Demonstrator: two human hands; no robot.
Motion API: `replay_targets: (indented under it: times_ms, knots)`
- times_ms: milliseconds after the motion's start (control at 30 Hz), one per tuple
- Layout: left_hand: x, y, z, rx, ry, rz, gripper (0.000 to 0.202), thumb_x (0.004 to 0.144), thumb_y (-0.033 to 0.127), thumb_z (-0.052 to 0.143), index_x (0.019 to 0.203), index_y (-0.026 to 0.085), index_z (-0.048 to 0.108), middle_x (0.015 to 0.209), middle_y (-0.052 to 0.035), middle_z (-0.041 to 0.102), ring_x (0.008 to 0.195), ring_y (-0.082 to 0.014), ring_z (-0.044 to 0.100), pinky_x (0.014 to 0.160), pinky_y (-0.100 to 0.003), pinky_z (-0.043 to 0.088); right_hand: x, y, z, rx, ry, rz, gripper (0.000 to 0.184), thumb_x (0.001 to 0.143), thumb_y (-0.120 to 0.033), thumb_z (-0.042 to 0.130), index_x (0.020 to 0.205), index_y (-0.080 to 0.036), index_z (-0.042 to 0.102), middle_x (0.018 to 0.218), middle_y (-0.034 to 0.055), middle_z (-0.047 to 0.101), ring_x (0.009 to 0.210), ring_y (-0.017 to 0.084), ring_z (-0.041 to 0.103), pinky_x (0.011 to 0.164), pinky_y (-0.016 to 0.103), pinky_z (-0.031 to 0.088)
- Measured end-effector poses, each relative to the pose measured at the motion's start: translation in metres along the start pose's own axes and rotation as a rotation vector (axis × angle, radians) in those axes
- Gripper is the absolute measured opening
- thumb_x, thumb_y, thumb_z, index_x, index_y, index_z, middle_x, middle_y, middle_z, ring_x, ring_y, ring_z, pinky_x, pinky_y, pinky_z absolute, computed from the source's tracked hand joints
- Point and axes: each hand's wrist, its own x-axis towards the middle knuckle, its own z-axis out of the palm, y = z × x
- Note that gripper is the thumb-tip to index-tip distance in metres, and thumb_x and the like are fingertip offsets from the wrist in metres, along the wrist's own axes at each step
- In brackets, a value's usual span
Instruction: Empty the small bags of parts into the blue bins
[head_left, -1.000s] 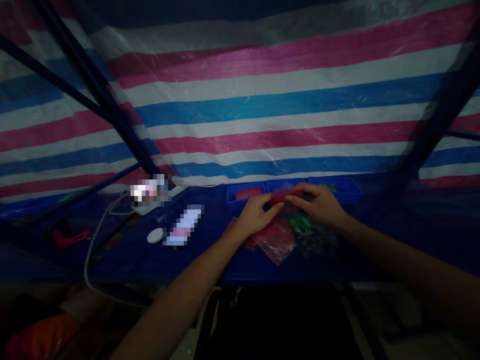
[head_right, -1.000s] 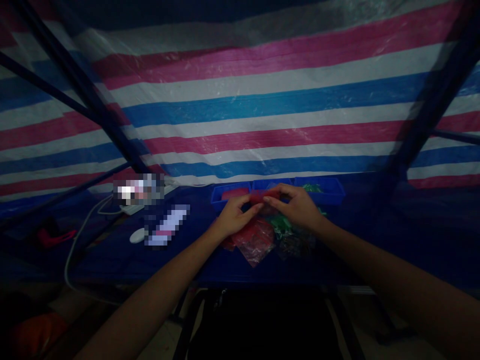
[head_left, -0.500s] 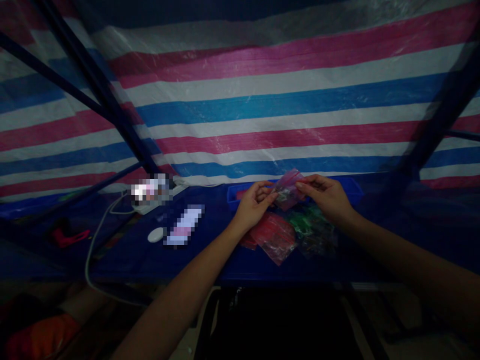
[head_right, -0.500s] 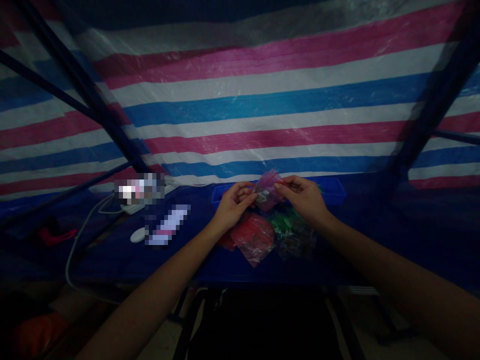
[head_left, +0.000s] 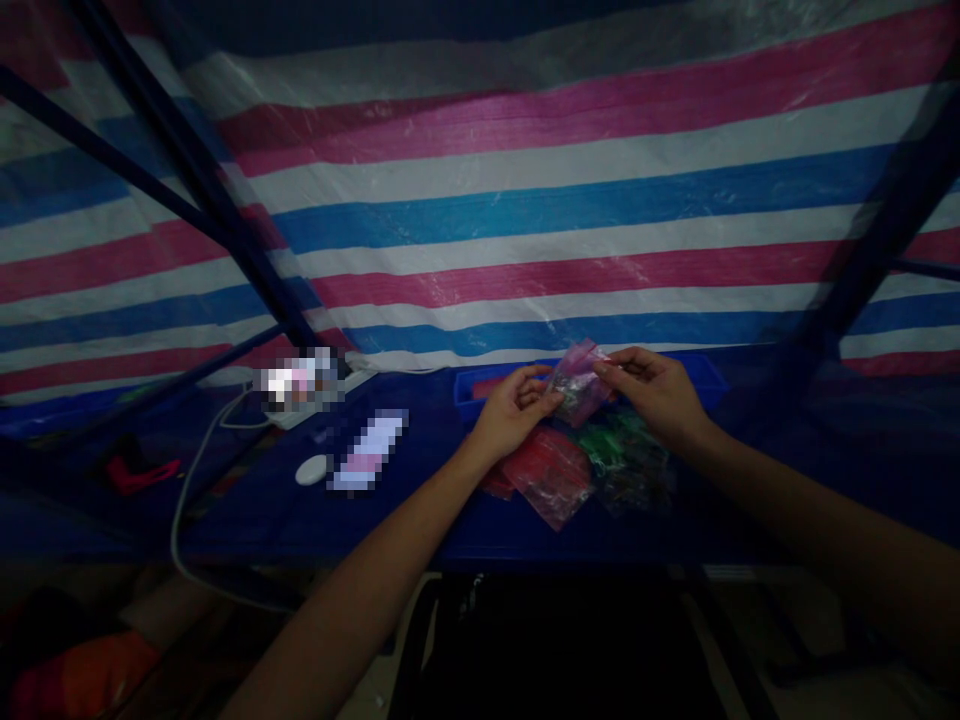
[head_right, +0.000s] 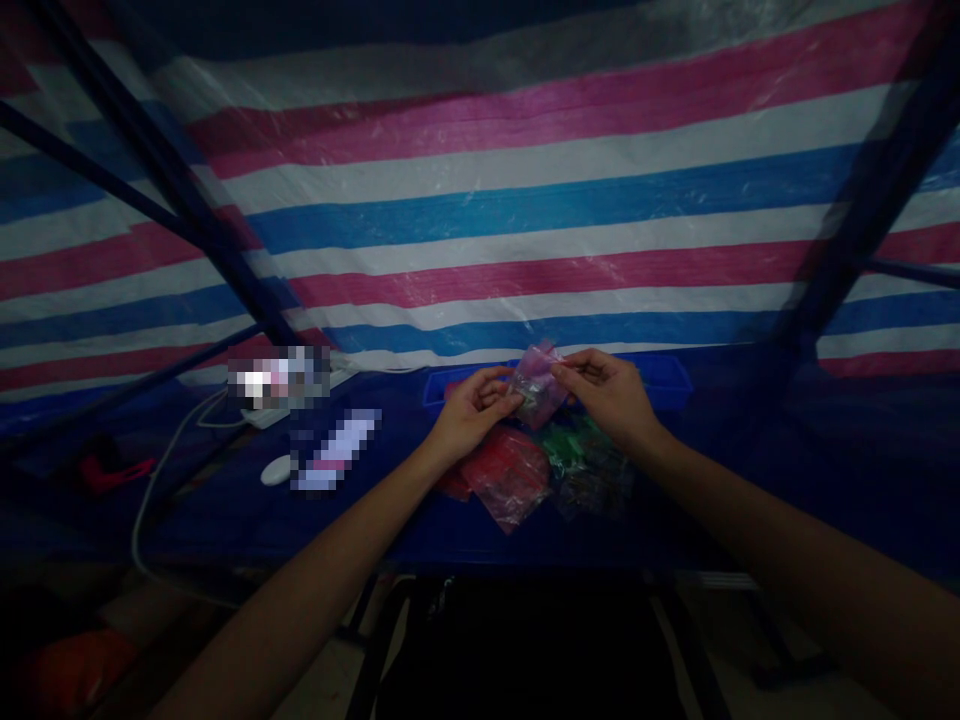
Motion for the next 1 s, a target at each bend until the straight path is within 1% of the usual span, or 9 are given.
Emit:
replay_targets:
  times_ms: [167, 233, 433, 567, 667, 733, 767, 900, 1000]
  knots:
    - [-0.003, -0.003, 0.002, 0.085, -0.034, -0.035, 0.038, 0.084, 0.041, 0.082, 0.108, 0.016, 0.068, 0.106, -0.0088, 0.075, 0.093, -0.0187, 0.073, 0.087, -0.034, 0.057, -0.002, 0.001, 0.003, -0.006, -0.092, 0.006, 0.036, 0.075, -0.053, 0.086, 0.092, -0.023, 0.074, 0.093, 0.0027, 0.077, 0.08, 0.019, 0.07, 0.075, 0.032, 0.056]
    - [-0.004, -0.001, 0.002, 0.109, -0.037, -0.033, 0.035, 0.084, 0.041, 0.081, 0.104, 0.016, 0.068, 0.103, -0.0079, 0.076, 0.091, -0.0183, 0.073, 0.085, -0.033, 0.057, -0.003, 0.001, 0.003, -0.031, -0.123, 0.009, 0.036, 0.076, -0.054, 0.085, 0.091, -0.023, 0.075, 0.093, 0.0031, 0.077, 0.08, 0.02, 0.07, 0.075, 0.032, 0.056]
    - [-0.006, 0.004, 0.005, 0.128, -0.033, -0.051, 0.032, 0.086, 0.043, 0.078, 0.096, 0.015, 0.067, 0.093, -0.0056, 0.074, 0.082, -0.0159, 0.071, 0.076, -0.029, 0.056, -0.002, 0.004, 0.001, -0.073, -0.113, 0.012, 0.038, 0.076, -0.058, 0.083, 0.09, -0.023, 0.076, 0.085, 0.0033, 0.076, 0.073, 0.02, 0.067, 0.068, 0.032, 0.054]
    - [-0.005, 0.006, 0.006, 0.089, -0.014, -0.026, 0.04, 0.077, 0.038, 0.088, 0.102, 0.016, 0.066, 0.097, -0.0049, 0.074, 0.085, -0.0149, 0.071, 0.082, -0.029, 0.056, -0.001, 0.001, 0.002, -0.045, -0.08, 0.03, 0.04, 0.074, -0.059, 0.084, 0.089, -0.023, 0.076, 0.085, 0.003, 0.076, 0.073, 0.021, 0.068, 0.07, 0.034, 0.054]
    - [0.001, 0.008, -0.003, 0.06, 0.118, 0.071, 0.046, 0.079, 0.038, 0.086, 0.113, 0.018, 0.062, 0.098, -0.004, 0.071, 0.089, -0.0147, 0.071, 0.085, -0.028, 0.056, -0.002, -0.002, 0.003, -0.027, -0.107, 0.026, 0.039, 0.082, -0.062, 0.077, 0.085, -0.023, 0.075, 0.08, 0.0025, 0.074, 0.068, 0.019, 0.066, 0.067, 0.033, 0.054]
    - [0.007, 0.009, -0.015, 0.074, 0.269, 0.154, 0.048, 0.081, 0.04, 0.084, 0.116, 0.019, 0.059, 0.101, -0.0031, 0.069, 0.09, -0.0139, 0.07, 0.083, -0.026, 0.056, -0.003, -0.001, 0.004, -0.019, -0.138, 0.028, 0.04, 0.087, -0.063, 0.071, 0.085, -0.023, 0.075, 0.08, 0.0035, 0.074, 0.066, 0.018, 0.066, 0.064, 0.033, 0.054]
    - [0.009, 0.009, -0.023, 0.098, 0.312, 0.171, 0.049, 0.082, 0.041, 0.082, 0.119, 0.02, 0.057, 0.1, -0.0026, 0.069, 0.089, -0.0136, 0.07, 0.083, -0.026, 0.056, -0.002, -0.001, 0.005, -0.025, -0.151, 0.032, 0.041, 0.088, -0.063, 0.07, 0.086, -0.023, 0.075, 0.081, 0.0042, 0.075, 0.065, 0.018, 0.066, 0.063, 0.033, 0.053]
    - [0.015, 0.008, -0.055, 0.227, 0.503, 0.191, 0.052, 0.088, 0.039, 0.076, 0.13, 0.022, 0.051, 0.098, -0.0026, 0.068, 0.08, -0.0126, 0.068, 0.077, -0.025, 0.054, -0.002, 0.003, 0.005, -0.077, -0.17, 0.035, 0.041, 0.089, -0.062, 0.07, 0.091, -0.022, 0.076, 0.083, 0.005, 0.076, 0.065, 0.017, 0.065, 0.063, 0.032, 0.053]
    - [0.014, 0.007, -0.073, 0.373, 0.58, 0.178, 0.051, 0.09, 0.039, 0.073, 0.132, 0.021, 0.05, 0.103, -0.0048, 0.07, 0.078, -0.0134, 0.068, 0.074, -0.026, 0.053, -0.002, 0.005, 0.003, -0.083, -0.185, 0.032, 0.039, 0.089, -0.061, 0.071, 0.092, -0.022, 0.076, 0.082, 0.0041, 0.075, 0.065, 0.016, 0.064, 0.062, 0.031, 0.052]
